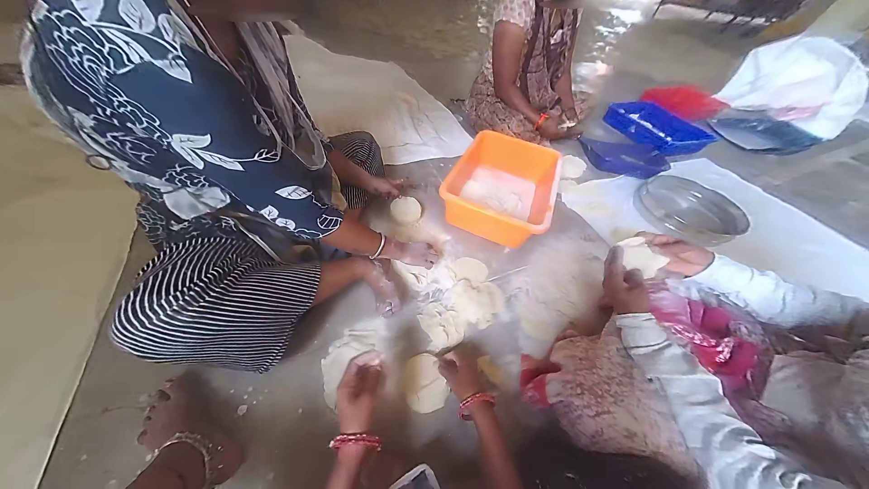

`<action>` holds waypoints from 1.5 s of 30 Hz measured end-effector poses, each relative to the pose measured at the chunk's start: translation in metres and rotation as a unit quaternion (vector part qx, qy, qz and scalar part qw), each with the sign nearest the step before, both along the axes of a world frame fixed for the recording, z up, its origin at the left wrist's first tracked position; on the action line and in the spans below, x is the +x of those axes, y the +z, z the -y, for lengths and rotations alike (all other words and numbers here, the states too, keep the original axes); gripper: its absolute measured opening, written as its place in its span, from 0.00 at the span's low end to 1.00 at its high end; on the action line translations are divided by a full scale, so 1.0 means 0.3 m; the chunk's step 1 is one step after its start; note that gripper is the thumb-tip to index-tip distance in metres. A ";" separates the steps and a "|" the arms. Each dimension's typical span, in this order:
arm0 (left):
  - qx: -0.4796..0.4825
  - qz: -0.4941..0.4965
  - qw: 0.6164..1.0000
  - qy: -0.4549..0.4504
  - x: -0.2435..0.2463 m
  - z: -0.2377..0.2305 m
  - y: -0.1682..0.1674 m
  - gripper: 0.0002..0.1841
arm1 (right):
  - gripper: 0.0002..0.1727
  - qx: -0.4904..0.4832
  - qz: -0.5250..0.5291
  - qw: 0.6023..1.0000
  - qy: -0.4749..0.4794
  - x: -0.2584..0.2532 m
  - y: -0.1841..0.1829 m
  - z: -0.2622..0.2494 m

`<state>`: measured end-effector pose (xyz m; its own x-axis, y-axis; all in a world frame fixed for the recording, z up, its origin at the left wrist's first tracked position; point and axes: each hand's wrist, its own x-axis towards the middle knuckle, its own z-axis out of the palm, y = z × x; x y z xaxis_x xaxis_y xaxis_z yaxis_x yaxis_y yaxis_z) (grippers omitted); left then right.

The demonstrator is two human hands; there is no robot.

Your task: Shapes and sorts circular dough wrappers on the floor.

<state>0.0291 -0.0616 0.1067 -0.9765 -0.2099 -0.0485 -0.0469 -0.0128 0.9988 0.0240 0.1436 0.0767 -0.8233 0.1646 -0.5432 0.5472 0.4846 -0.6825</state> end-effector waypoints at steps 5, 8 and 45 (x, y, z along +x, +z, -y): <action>-0.076 -0.003 0.997 0.003 -0.050 0.116 0.064 0.14 | 0.21 0.035 0.006 0.999 0.039 -0.003 0.022 0.017; -0.110 0.057 0.992 -0.008 -0.056 0.171 0.018 0.14 | 0.17 0.019 -0.072 0.996 0.054 -0.003 0.037 0.029; 0.226 0.173 0.954 -0.092 0.005 0.006 0.054 0.09 | 0.16 -0.469 -0.128 0.860 -0.153 0.034 0.168 0.200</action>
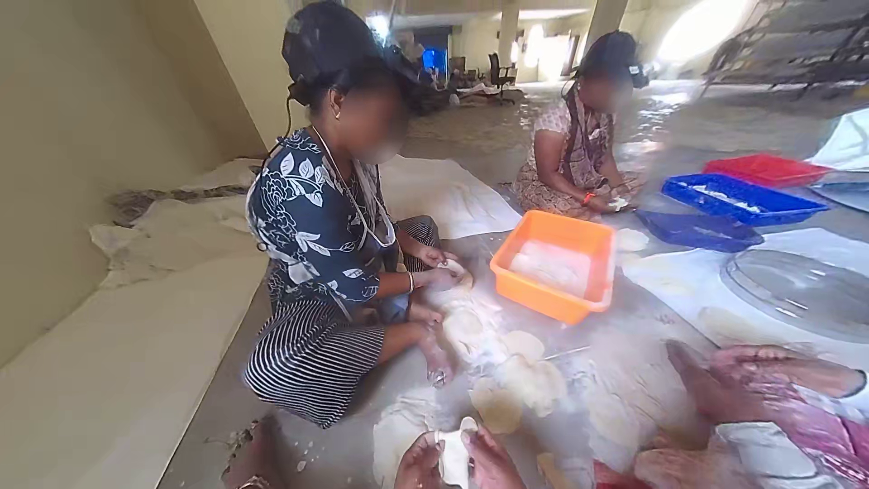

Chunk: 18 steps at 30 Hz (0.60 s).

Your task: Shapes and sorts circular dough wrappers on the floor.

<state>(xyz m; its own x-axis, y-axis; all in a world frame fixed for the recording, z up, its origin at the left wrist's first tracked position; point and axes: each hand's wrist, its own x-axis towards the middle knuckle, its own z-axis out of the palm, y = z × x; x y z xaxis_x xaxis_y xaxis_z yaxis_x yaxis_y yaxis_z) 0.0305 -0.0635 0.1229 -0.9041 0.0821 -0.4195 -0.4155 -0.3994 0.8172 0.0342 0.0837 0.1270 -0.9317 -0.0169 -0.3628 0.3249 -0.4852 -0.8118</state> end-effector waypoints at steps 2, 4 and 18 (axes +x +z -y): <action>0.070 0.035 0.997 0.011 0.003 0.001 0.019 0.12 | 0.15 -0.022 -0.001 1.000 -0.003 0.006 0.023 0.007; 0.123 0.043 0.991 0.011 0.000 0.005 0.007 0.13 | 0.15 -0.039 -0.002 0.999 -0.020 0.008 0.037 0.008; 0.095 0.020 0.995 0.010 0.007 -0.004 -0.011 0.12 | 0.11 -0.013 -0.002 1.000 0.019 0.007 0.048 -0.014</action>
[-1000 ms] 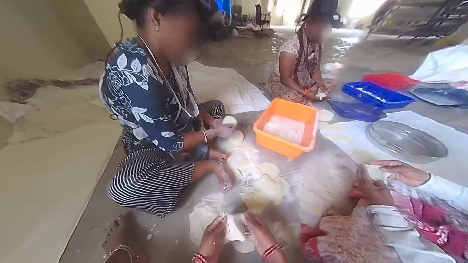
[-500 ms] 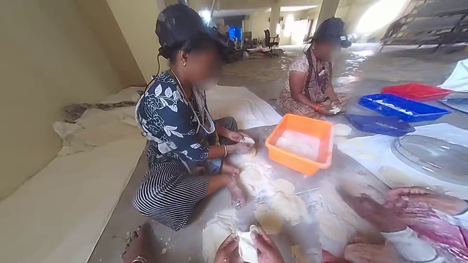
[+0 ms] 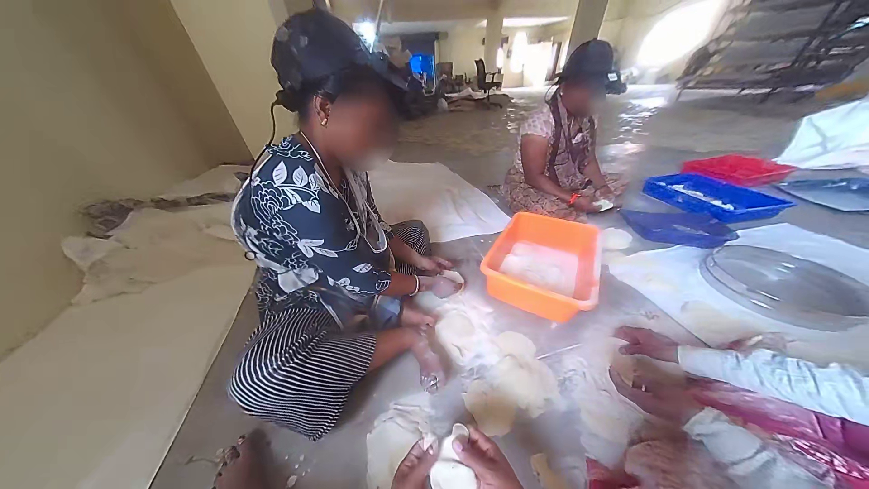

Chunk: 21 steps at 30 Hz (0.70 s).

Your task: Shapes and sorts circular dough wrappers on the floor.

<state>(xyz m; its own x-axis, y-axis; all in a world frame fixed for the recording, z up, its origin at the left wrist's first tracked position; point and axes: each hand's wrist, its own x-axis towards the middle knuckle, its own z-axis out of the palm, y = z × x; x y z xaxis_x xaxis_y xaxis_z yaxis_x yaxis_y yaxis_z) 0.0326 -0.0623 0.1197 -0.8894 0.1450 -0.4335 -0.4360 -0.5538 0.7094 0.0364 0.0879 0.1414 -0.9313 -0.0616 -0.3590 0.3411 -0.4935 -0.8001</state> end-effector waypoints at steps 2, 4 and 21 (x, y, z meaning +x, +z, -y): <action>-0.023 0.009 1.000 0.001 0.000 0.004 0.011 0.10 | 0.11 0.011 0.000 1.000 0.001 -0.002 -0.007 -0.004; -0.047 0.029 0.998 0.009 -0.001 0.003 0.015 0.12 | 0.11 0.015 -0.006 1.000 0.006 -0.002 -0.013 -0.009; 0.021 0.046 0.998 0.022 -0.003 0.010 -0.036 0.14 | 0.10 0.010 0.006 0.999 0.030 -0.004 0.003 -0.007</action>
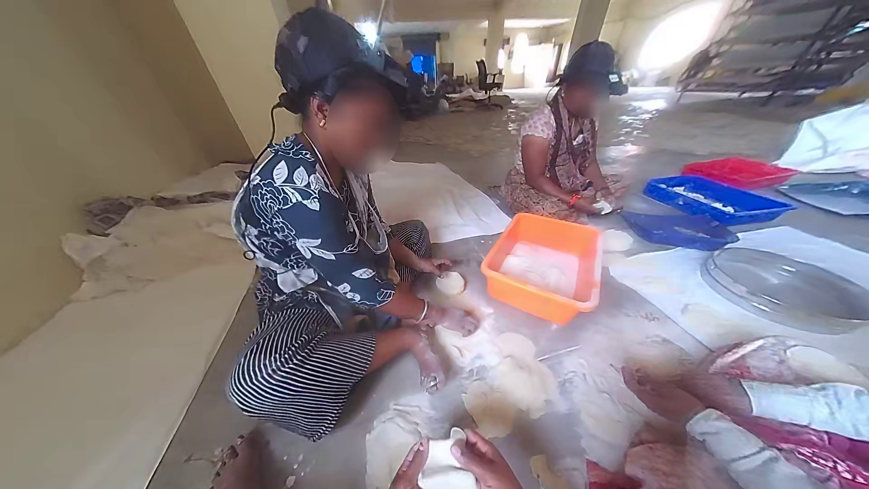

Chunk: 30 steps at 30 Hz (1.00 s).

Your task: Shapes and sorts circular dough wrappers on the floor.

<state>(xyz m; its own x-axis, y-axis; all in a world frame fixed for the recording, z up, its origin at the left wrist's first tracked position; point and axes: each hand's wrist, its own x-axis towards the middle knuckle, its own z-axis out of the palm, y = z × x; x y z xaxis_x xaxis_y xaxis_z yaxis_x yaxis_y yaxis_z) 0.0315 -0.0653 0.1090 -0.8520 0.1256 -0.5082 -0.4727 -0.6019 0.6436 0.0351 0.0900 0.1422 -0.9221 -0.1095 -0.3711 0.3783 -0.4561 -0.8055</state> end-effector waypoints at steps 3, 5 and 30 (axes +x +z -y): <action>0.023 -0.025 0.999 -0.029 0.006 0.007 -0.007 0.12 | 0.11 -0.002 -0.007 1.000 -0.004 0.002 -0.001 0.001; 0.037 -0.038 0.997 -0.048 0.005 0.013 -0.020 0.11 | 0.10 0.000 -0.007 1.000 -0.008 0.001 -0.003 -0.001; -0.154 0.046 0.987 0.026 -0.005 -0.010 -0.048 0.10 | 0.11 0.066 0.041 0.997 0.005 -0.014 -0.044 -0.030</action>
<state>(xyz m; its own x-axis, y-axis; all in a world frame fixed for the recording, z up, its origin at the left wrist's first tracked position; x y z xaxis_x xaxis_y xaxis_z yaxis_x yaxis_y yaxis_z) 0.0301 -0.0623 0.0946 -0.8013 -0.0894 -0.5916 -0.5116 -0.4104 0.7549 0.0308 0.0991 0.1288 -0.8869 -0.0635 -0.4575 0.4498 -0.3439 -0.8243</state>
